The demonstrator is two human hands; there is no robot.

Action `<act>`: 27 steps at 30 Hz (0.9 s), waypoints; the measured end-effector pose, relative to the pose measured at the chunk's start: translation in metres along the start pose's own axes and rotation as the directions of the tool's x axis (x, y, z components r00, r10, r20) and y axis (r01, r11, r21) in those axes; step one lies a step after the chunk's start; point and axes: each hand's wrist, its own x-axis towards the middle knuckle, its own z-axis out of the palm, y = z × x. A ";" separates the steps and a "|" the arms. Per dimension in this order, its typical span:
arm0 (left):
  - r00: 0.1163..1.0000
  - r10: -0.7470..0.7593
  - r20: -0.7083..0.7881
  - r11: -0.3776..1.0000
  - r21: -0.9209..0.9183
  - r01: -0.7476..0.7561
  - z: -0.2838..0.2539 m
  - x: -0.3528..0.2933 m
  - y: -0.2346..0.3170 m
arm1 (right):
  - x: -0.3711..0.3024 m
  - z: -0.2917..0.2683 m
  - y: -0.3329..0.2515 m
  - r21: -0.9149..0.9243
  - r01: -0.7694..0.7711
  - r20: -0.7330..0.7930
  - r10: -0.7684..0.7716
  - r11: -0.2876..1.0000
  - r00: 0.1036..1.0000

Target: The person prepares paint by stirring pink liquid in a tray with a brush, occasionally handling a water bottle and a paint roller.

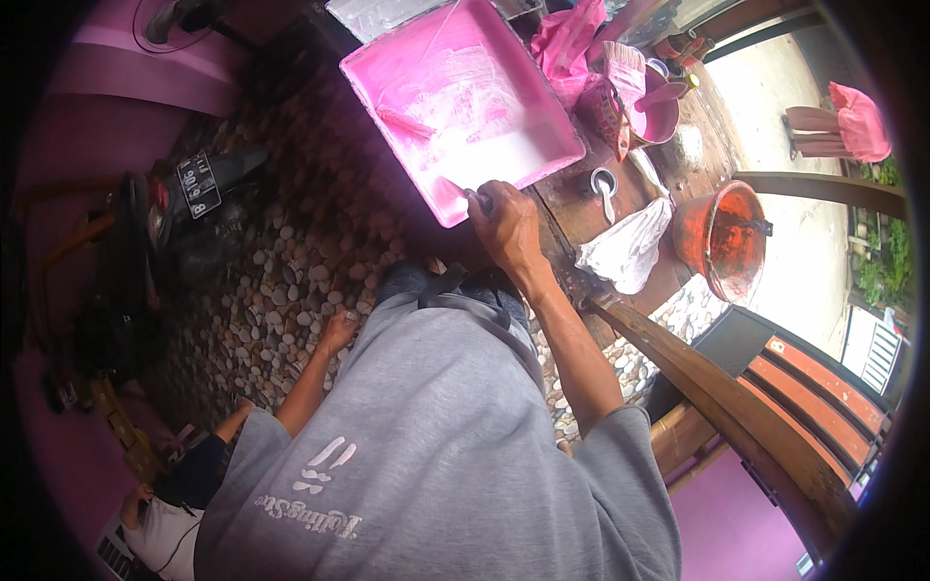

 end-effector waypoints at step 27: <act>0.999 0.040 -0.011 0.995 0.093 -0.039 0.004 0.018 -0.015 | 0.032 -0.062 0.065 -0.135 -0.146 -0.233 0.112 0.980 0.966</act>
